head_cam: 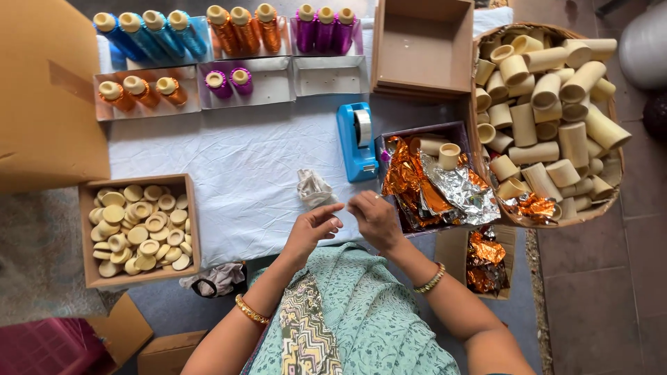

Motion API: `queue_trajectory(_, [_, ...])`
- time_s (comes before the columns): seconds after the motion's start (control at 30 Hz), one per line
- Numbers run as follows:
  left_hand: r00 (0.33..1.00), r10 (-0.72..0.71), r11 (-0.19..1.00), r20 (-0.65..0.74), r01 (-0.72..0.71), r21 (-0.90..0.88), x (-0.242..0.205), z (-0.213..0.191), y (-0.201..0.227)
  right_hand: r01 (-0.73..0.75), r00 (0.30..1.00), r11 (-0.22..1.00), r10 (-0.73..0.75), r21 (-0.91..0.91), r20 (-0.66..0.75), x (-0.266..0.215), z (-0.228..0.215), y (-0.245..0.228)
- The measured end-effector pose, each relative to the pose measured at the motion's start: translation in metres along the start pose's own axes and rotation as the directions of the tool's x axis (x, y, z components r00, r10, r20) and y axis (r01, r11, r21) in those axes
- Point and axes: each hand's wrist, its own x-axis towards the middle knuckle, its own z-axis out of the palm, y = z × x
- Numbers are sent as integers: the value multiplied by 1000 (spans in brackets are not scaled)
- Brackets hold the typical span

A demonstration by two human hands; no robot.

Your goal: The person wraps a small wooden cup in colored foil by hand and wipes another small wooden cup with a piece of cloth.

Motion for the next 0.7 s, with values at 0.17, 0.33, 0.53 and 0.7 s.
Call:
queue_trajectory(0.17, [997,58,998,51,-60,28,17,-11,-18,-195,976,975,203,-107,80,-79,-15,59])
queue_trajectory(0.33, [999,0,999,34,-2,39,29,-19,-24,-365,897,856,428,-365,107,-183,-10,110])
queue_trajectory(0.53, [997,-72,997,2,72,31,37,-7,-18,-300,947,767,312,-568,-79,-278,-9,169])
queue_trajectory(0.7, [998,-67,998,-12,67,18,46,-6,-19,-682,382,398,909,-614,166,-268,-22,158])
